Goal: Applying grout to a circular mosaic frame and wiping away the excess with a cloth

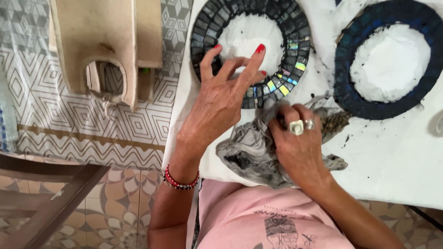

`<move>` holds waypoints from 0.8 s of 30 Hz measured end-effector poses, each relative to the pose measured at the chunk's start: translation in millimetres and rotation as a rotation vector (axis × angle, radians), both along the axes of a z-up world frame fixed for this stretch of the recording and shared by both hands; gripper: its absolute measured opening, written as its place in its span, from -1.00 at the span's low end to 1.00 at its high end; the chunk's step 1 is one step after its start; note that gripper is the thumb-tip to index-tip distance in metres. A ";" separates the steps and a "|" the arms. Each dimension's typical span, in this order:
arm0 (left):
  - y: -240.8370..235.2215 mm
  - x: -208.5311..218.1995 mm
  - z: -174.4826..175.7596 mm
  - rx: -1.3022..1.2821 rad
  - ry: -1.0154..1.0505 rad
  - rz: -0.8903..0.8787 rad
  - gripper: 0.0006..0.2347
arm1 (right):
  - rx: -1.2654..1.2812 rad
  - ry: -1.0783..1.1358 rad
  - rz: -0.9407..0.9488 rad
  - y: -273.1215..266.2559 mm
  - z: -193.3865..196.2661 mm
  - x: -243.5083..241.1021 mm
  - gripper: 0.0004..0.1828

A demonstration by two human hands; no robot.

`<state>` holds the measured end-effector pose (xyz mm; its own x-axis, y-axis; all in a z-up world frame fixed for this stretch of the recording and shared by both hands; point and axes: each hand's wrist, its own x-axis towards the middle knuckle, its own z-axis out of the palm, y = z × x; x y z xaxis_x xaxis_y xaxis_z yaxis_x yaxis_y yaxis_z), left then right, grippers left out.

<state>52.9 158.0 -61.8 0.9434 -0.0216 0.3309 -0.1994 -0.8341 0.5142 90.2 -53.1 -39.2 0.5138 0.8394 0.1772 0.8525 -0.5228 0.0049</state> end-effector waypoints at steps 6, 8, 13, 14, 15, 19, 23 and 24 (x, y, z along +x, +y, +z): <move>0.0 0.2 -1.2 -0.007 0.009 -0.005 -0.11 | 0.080 0.066 -0.038 16.5 -7.1 10.9 -0.80; -0.4 0.2 -1.5 -0.003 0.003 -0.002 -0.13 | 0.074 0.050 -0.034 16.2 -7.5 10.5 -0.80; -0.3 0.2 -1.2 -0.010 0.002 0.003 -0.15 | 0.000 -0.017 -0.024 4.3 -3.9 -0.3 -0.82; -0.3 0.3 -1.0 -0.012 0.005 -0.001 -0.15 | -0.017 -0.032 -0.023 3.5 -2.1 -2.0 -0.79; -0.3 0.0 -0.7 -0.013 0.009 -0.004 -0.15 | -0.034 -0.046 -0.021 2.8 -0.3 -3.7 -0.76; -0.9 -0.1 -2.4 -0.012 -0.001 0.000 -0.12 | 0.027 -0.019 -0.040 15.3 -0.2 5.5 -0.78; -0.5 0.4 0.6 -0.021 0.010 -0.001 -0.14 | 0.005 -0.014 -0.052 5.3 -8.2 -2.0 -0.75; -0.5 0.0 1.2 -0.024 0.011 0.003 -0.15 | -0.027 -0.020 -0.050 -1.3 -12.6 -6.0 -0.72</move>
